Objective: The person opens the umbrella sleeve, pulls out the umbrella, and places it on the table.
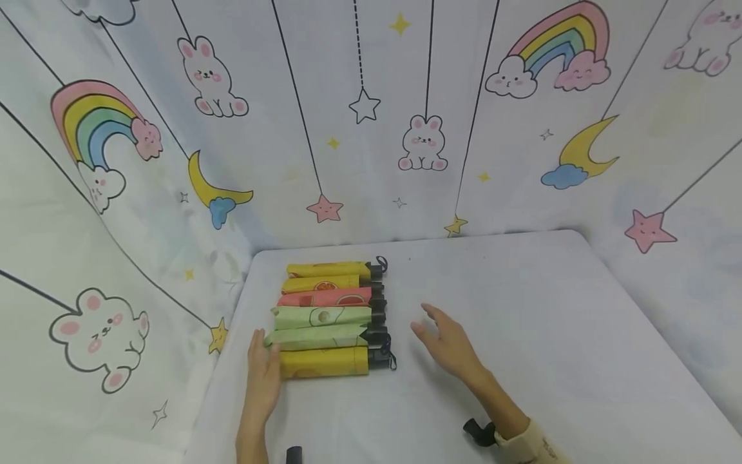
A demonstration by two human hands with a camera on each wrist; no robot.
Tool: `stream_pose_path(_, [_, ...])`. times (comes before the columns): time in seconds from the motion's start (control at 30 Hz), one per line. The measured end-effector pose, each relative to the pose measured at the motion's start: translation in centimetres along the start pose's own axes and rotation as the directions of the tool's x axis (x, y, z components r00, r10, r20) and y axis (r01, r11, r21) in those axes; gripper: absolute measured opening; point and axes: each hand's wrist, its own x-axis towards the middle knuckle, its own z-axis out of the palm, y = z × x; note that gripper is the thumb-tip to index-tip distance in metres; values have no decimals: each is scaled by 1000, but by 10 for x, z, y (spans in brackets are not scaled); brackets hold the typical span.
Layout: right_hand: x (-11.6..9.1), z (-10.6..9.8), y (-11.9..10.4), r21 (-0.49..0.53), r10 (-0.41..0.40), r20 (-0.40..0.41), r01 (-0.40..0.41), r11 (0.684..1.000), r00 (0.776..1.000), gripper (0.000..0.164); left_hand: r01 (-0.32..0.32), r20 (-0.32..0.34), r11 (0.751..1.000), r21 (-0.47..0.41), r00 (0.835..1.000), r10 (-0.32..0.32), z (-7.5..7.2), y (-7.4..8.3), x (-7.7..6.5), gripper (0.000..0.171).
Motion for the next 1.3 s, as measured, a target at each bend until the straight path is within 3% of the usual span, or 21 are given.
stream_pose_path(0.2, [-2, 13, -1, 60, 53, 21, -54, 997, 998, 65, 123, -32, 990, -75, 992, -126, 2, -3, -7, 72])
stream_pose_path(0.47, [-3, 27, 1, 74, 57, 25, -58, 996, 998, 59, 133, -105, 979, -157, 983, -151, 7, -3, -14, 69])
stream_pose_path(0.63, [-4, 33, 0, 94, 48, 42, -51, 994, 998, 50, 138, -110, 963, -233, 980, -167, 9, -5, -18, 66])
stream_pose_path(0.8, [-5, 41, -1, 105, 44, 88, -53, 993, 995, 48, 175, -108, 934, -311, 970, -217, 9, -9, -19, 66])
stream_pose_path(1.0, [-5, 49, -2, 116, 36, 111, -49, 992, 993, 53, 238, -117, 894, -379, 946, -301, 7, -12, -19, 67])
stream_pose_path(1.3, [-4, 56, -7, 164, 22, 211, -58, 985, 977, 55, 210, -176, 866, -454, 931, -319, 13, -22, -18, 62])
